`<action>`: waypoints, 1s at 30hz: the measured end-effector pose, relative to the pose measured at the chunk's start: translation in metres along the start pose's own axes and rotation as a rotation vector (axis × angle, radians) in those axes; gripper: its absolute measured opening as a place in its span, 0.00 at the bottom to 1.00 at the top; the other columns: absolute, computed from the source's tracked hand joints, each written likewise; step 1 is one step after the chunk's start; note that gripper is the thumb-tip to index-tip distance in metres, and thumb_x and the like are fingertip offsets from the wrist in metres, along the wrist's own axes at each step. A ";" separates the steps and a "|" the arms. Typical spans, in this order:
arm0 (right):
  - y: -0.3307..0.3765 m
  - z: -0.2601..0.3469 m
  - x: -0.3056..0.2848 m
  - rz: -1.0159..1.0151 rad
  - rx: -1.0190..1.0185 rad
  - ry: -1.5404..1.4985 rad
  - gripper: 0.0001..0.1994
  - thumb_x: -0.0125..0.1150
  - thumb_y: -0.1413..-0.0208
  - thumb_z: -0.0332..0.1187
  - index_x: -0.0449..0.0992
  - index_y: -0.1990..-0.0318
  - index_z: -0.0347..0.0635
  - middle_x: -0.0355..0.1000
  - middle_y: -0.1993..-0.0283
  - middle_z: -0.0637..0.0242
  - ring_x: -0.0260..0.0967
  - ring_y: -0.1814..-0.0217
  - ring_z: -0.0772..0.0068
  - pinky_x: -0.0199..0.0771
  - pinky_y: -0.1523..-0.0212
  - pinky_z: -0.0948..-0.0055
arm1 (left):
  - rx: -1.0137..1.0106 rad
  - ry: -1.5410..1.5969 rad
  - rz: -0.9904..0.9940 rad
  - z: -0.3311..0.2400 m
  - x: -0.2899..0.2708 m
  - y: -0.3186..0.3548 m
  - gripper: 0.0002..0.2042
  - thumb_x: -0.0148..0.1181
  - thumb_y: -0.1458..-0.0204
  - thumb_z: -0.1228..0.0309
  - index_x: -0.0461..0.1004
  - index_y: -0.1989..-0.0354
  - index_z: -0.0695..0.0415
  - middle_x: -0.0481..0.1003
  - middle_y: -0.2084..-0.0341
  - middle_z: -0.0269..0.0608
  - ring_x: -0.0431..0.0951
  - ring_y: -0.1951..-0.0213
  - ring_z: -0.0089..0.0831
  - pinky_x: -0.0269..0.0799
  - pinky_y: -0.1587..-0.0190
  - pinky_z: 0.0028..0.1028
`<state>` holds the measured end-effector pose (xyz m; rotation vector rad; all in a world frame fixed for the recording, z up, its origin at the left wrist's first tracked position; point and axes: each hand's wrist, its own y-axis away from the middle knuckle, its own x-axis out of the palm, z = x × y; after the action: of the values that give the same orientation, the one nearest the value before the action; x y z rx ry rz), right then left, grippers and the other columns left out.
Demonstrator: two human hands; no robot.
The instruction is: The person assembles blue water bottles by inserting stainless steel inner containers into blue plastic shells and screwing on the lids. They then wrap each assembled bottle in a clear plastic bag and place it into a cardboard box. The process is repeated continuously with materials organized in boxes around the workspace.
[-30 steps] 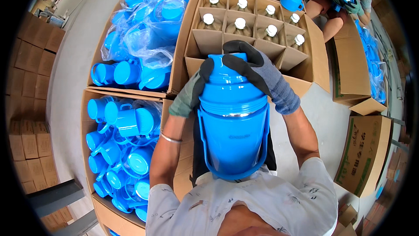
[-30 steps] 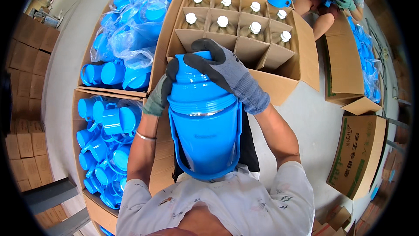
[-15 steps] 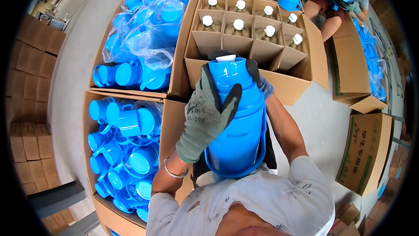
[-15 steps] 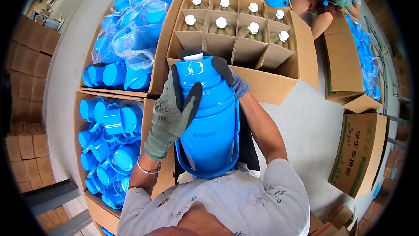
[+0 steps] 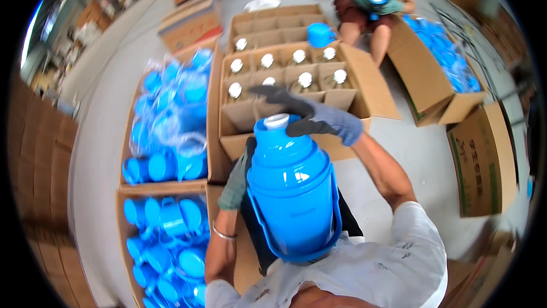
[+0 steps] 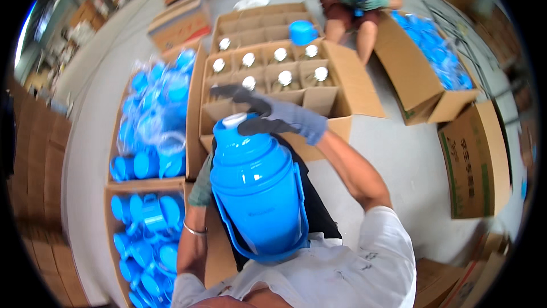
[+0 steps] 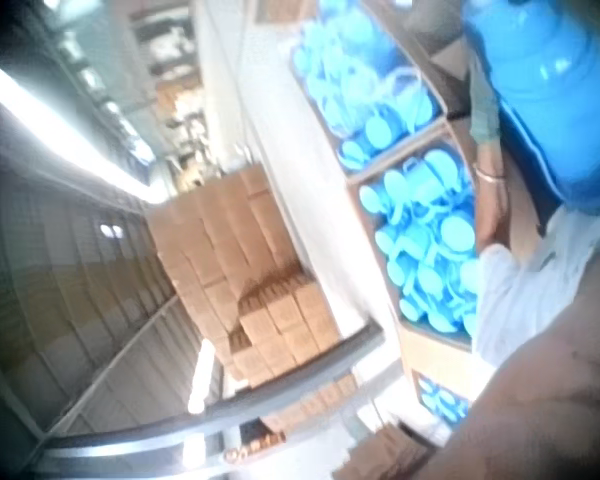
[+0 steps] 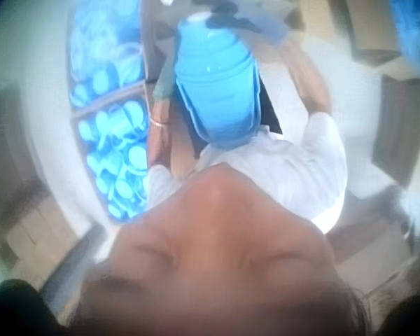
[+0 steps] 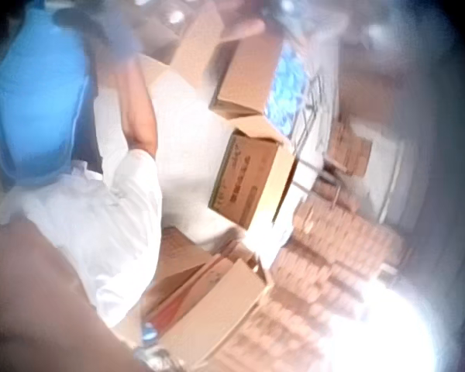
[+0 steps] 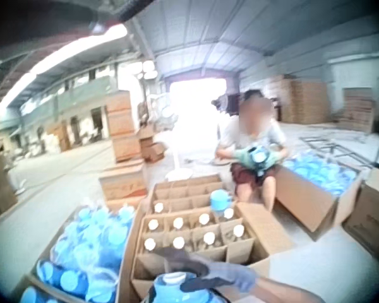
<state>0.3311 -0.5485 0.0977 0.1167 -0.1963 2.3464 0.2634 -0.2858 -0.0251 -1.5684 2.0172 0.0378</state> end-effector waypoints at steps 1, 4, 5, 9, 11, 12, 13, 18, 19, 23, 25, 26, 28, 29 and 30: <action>-0.002 -0.013 -0.013 0.184 0.029 -0.392 0.32 0.67 0.50 0.32 0.63 0.37 0.39 0.66 0.41 0.59 0.66 0.45 0.71 0.65 0.43 0.72 | -0.049 0.031 0.000 -0.005 0.007 0.001 0.23 0.47 0.40 0.62 0.60 0.39 0.62 0.65 0.43 0.54 0.67 0.44 0.47 0.63 0.42 0.40; -0.015 0.042 0.042 0.390 -0.305 0.018 0.25 0.66 0.50 0.31 0.71 0.43 0.36 0.72 0.45 0.60 0.66 0.44 0.71 0.64 0.42 0.72 | -0.178 0.005 -0.118 -0.043 0.018 0.035 0.22 0.46 0.39 0.62 0.62 0.41 0.61 0.67 0.45 0.53 0.69 0.46 0.45 0.65 0.44 0.39; -0.019 0.045 0.048 0.407 -0.415 0.056 0.25 0.66 0.49 0.34 0.71 0.44 0.36 0.73 0.46 0.59 0.67 0.44 0.71 0.66 0.43 0.71 | -0.207 -0.017 -0.158 -0.061 0.023 0.045 0.21 0.46 0.39 0.62 0.62 0.41 0.61 0.67 0.46 0.52 0.70 0.47 0.44 0.66 0.45 0.39; 0.005 0.044 0.037 0.183 -0.405 0.461 0.23 0.64 0.47 0.39 0.72 0.45 0.41 0.73 0.47 0.57 0.71 0.47 0.65 0.70 0.47 0.69 | -0.250 0.056 -0.105 -0.085 0.037 0.055 0.19 0.46 0.38 0.62 0.65 0.43 0.61 0.70 0.49 0.50 0.72 0.50 0.42 0.69 0.48 0.37; 0.010 0.024 0.015 0.018 -0.501 0.896 0.24 0.63 0.46 0.41 0.70 0.43 0.41 0.73 0.50 0.56 0.72 0.49 0.59 0.72 0.50 0.66 | -0.271 0.071 -0.006 -0.070 0.014 0.053 0.18 0.45 0.38 0.63 0.66 0.45 0.61 0.71 0.51 0.49 0.74 0.52 0.40 0.70 0.50 0.37; 0.009 0.020 0.009 -0.040 -0.527 1.114 0.26 0.63 0.46 0.42 0.68 0.41 0.40 0.72 0.51 0.56 0.71 0.49 0.57 0.73 0.51 0.64 | -0.289 0.059 0.035 -0.065 -0.002 0.053 0.18 0.45 0.37 0.63 0.66 0.45 0.61 0.72 0.51 0.49 0.74 0.53 0.40 0.71 0.51 0.37; 0.010 0.017 0.004 -0.125 -0.457 1.250 0.26 0.59 0.45 0.48 0.70 0.45 0.40 0.73 0.53 0.53 0.72 0.51 0.54 0.72 0.51 0.62 | -0.370 0.153 0.023 -0.060 -0.013 0.056 0.17 0.45 0.37 0.63 0.67 0.46 0.61 0.73 0.52 0.48 0.75 0.54 0.39 0.72 0.51 0.36; 0.014 0.038 0.009 -0.339 0.258 1.195 0.37 0.50 0.51 0.68 0.77 0.54 0.39 0.75 0.58 0.44 0.73 0.54 0.45 0.70 0.48 0.56 | -0.506 1.028 -0.236 -0.089 0.031 0.086 0.15 0.44 0.36 0.63 0.70 0.52 0.60 0.75 0.60 0.43 0.76 0.64 0.33 0.74 0.63 0.32; 0.019 0.045 0.004 -0.249 0.255 1.175 0.39 0.50 0.52 0.69 0.77 0.53 0.37 0.74 0.55 0.44 0.72 0.51 0.46 0.69 0.46 0.57 | -0.575 1.164 -0.072 -0.084 0.021 0.084 0.17 0.45 0.37 0.59 0.70 0.51 0.60 0.75 0.60 0.44 0.76 0.63 0.34 0.73 0.59 0.34; 0.033 0.052 -0.012 -0.002 -0.458 0.819 0.34 0.51 0.48 0.64 0.76 0.52 0.39 0.74 0.53 0.45 0.72 0.49 0.48 0.69 0.45 0.60 | -0.580 1.767 0.530 -0.052 -0.006 0.096 0.25 0.51 0.43 0.50 0.68 0.50 0.61 0.72 0.54 0.48 0.73 0.54 0.35 0.65 0.45 0.41; 0.036 0.063 0.011 0.071 -0.565 0.419 0.21 0.49 0.40 0.51 0.76 0.53 0.45 0.73 0.52 0.49 0.73 0.54 0.49 0.71 0.51 0.58 | -0.887 1.864 0.274 -0.020 -0.022 0.120 0.24 0.54 0.44 0.54 0.68 0.48 0.61 0.71 0.53 0.48 0.72 0.53 0.35 0.65 0.45 0.39; 0.034 0.054 0.003 -0.021 -0.506 0.703 0.20 0.48 0.39 0.50 0.76 0.52 0.46 0.73 0.52 0.50 0.73 0.56 0.49 0.72 0.52 0.58 | -1.033 1.902 0.154 -0.002 -0.025 0.128 0.23 0.56 0.44 0.56 0.67 0.47 0.62 0.71 0.53 0.48 0.72 0.52 0.36 0.66 0.45 0.39; 0.032 0.028 -0.009 -0.117 -0.265 1.255 0.16 0.50 0.40 0.42 0.72 0.47 0.53 0.73 0.52 0.56 0.73 0.57 0.51 0.74 0.57 0.58 | -0.623 1.175 0.014 -0.093 0.030 0.106 0.21 0.55 0.44 0.62 0.67 0.46 0.62 0.71 0.53 0.47 0.72 0.53 0.35 0.67 0.47 0.39; 0.031 0.029 0.000 -0.066 -0.152 1.531 0.19 0.53 0.42 0.36 0.69 0.42 0.58 0.72 0.53 0.61 0.72 0.56 0.52 0.75 0.61 0.59 | -0.541 0.999 -0.007 -0.119 0.041 0.107 0.20 0.55 0.43 0.64 0.66 0.45 0.62 0.72 0.53 0.47 0.73 0.53 0.35 0.67 0.48 0.39; 0.039 0.042 0.008 -0.039 -0.132 1.524 0.19 0.53 0.41 0.37 0.70 0.42 0.59 0.70 0.47 0.59 0.71 0.53 0.51 0.75 0.56 0.62 | -0.496 0.911 -0.005 -0.134 0.047 0.105 0.20 0.55 0.43 0.67 0.66 0.45 0.62 0.72 0.53 0.47 0.73 0.53 0.34 0.68 0.49 0.39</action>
<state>0.2987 -0.5770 0.1365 -1.6156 0.3996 1.7724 0.1059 -0.3431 0.0315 -2.1513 2.8511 -0.2376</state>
